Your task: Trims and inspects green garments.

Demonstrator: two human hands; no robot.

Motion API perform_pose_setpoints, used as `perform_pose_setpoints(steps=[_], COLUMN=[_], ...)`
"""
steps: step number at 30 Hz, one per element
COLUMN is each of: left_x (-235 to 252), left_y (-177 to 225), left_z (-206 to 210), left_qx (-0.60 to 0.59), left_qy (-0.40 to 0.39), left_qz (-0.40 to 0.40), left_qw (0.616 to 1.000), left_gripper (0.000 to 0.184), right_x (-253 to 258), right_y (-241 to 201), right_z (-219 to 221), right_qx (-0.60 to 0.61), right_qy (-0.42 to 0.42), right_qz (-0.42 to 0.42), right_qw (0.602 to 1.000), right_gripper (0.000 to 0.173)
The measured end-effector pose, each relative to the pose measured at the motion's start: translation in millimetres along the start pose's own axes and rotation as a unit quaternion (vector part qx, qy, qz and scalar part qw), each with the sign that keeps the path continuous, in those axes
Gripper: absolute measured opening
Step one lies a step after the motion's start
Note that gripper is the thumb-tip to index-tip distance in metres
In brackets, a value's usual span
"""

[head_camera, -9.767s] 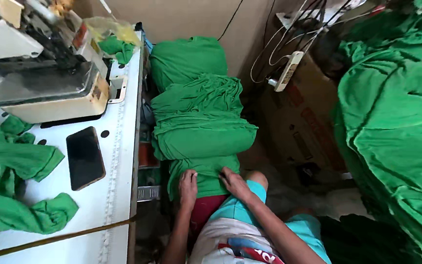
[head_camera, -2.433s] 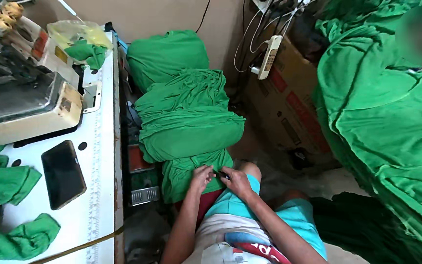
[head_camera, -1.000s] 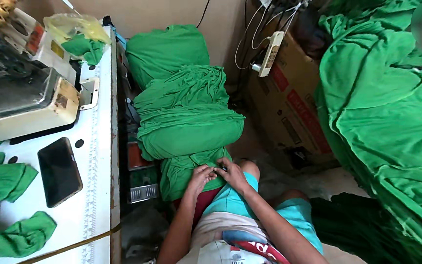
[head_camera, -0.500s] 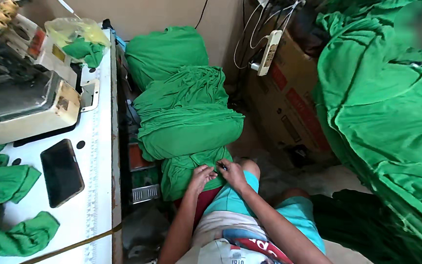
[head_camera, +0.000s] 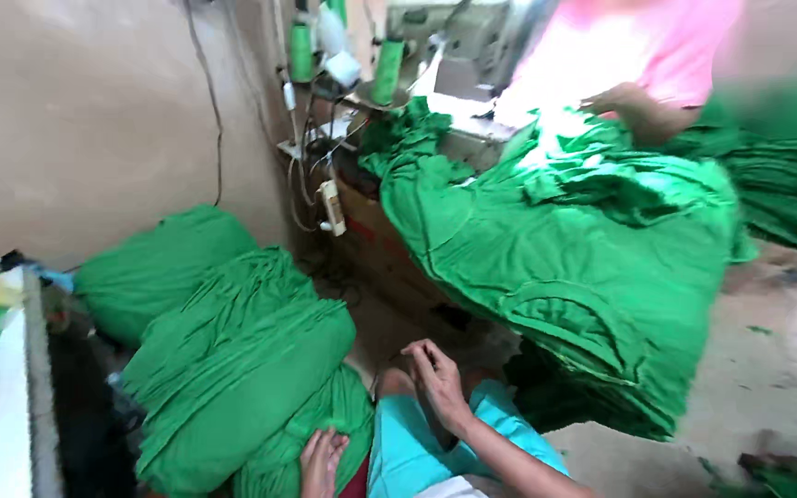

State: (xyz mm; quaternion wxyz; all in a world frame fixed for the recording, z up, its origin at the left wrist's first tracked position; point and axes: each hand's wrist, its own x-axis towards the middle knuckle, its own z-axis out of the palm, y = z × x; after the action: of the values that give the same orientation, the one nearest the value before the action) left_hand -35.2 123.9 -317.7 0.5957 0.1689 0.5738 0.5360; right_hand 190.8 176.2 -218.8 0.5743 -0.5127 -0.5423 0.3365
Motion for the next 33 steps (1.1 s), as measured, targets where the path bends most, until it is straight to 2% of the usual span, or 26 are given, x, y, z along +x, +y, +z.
perform_pose_setpoints(steps=[3,6,11,15,17,19,23,24,30,33], left_x=[-2.2,-1.2,0.1,-0.7,-1.0,-3.0,-3.6,-3.1,-0.3,-0.3], left_y=[1.5,-1.8,-4.8,-6.7,-6.9,-7.7,-7.0,-7.3,-12.2,-9.9], left_z=[0.7,-4.6,-7.7,-10.0,-9.8,-10.0,-7.6,-7.5,-10.7,-7.9], left_qx=[0.009,0.002,-0.006,-0.008,-0.003,0.0,0.008,0.009,0.009,0.012], left_qy=[-0.011,-0.024,-0.027,-0.036,-0.04,-0.041,-0.026,-0.024,-0.025,-0.022], left_qz=[0.008,0.016,0.015,0.025,0.031,0.036,0.033,0.03,0.047,0.045], left_qw=[1.0,1.0,0.999,0.999,0.999,0.999,0.999,0.999,0.999,0.999], left_gripper=[0.018,0.021,0.022,0.023,0.022,0.022,0.021,0.02,0.017,0.018], right_x=[26.6,52.7,61.6,44.9,41.8,42.6,54.9,59.5,77.4,76.5], right_y=[-37.8,-65.5,-113.9,-138.9,-140.0,-141.9,-119.8,-109.5,-56.6,-51.9], right_z=[-44.9,-96.2,-175.6,-223.1,-237.7,-236.1,-217.3,-213.4,-207.6,-212.6], right_qx=[0.037,0.073,0.124,0.111,0.102,0.081,0.061,0.072,0.093,0.11], right_qy=[0.147,0.261,0.371,0.449,0.466,0.464,0.348,0.322,0.329,0.309], right_qz=[-0.091,-0.179,-0.274,-0.341,-0.371,-0.353,-0.217,-0.188,0.004,0.027], right_qw=[0.984,0.946,0.879,0.818,0.796,0.809,0.91,0.925,0.94,0.944], right_gripper=[0.029,0.024,0.036,0.029,0.033,0.029,0.031,0.033,0.034,0.032])
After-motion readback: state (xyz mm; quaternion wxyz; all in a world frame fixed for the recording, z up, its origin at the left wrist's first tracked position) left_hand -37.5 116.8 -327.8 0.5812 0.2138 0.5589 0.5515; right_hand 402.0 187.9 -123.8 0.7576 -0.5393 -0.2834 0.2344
